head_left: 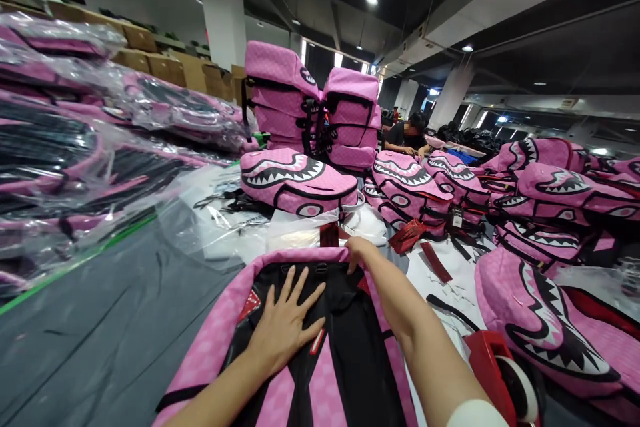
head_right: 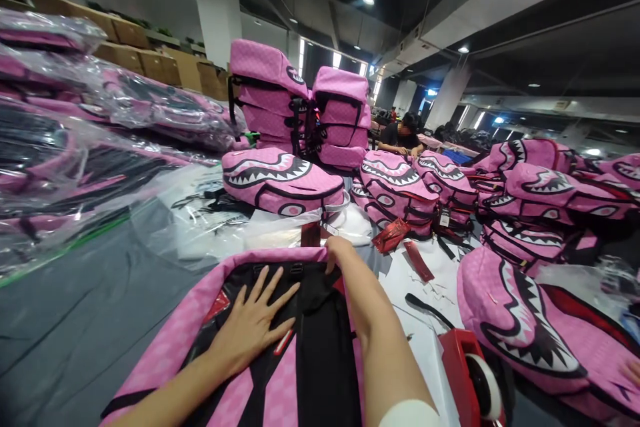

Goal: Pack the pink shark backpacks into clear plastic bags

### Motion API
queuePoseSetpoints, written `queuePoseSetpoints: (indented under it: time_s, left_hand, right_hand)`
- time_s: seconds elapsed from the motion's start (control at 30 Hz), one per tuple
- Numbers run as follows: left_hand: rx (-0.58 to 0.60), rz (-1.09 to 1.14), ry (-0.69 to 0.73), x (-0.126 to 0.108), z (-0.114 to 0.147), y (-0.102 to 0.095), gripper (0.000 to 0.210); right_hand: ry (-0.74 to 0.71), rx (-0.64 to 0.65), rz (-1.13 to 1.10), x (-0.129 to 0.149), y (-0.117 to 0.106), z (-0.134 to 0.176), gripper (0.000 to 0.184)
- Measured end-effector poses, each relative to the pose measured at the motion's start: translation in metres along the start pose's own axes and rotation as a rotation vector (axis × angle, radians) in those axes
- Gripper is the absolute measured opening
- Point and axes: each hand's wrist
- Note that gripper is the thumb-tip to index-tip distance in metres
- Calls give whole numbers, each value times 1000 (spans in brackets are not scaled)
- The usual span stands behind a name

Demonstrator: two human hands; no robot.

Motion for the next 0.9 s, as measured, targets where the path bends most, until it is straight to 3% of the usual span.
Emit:
queuePoseSetpoints:
  time_s: [0.1, 0.23, 0.37, 0.5, 0.6, 0.73, 0.83, 0.9]
  left_hand:
    - [67, 6, -35, -2, -5, -9, 64]
    - [6, -9, -89, -6, 13, -8, 65]
    - [-78, -34, -52, -4, 26, 5, 63]
    - [-70, -128, -53, 1, 13, 9, 62]
    - [-60, -150, -50, 3, 3, 5, 61]
    - [-81, -74, -29, 5, 4, -2, 55]
    - [-136, 58, -21, 1, 6, -12, 58]
    - [-169, 203, -48, -3, 5, -22, 60]
  right_hand:
    - [-23, -10, 57, 7, -6, 11, 55]
    - [-78, -37, 107, 16, -13, 41, 43]
    - [-40, -70, 132, 25, -8, 38, 40]
    - [42, -152, 143, 29, -6, 26, 39]
    - [60, -253, 165, 42, -6, 44, 29]
    - [-29, -355, 172, 83, 28, 114, 28]
    - [-334, -491, 93, 121, 72, 177, 41]
    - [-471, -540, 51, 138, 95, 203, 44]
Point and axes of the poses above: each hand's wrist, its own z-axis away from the middle knuckle, its own y-axis out of the palm, x = y × z, and after that the axes turned 6 degrees about -y, right-handed
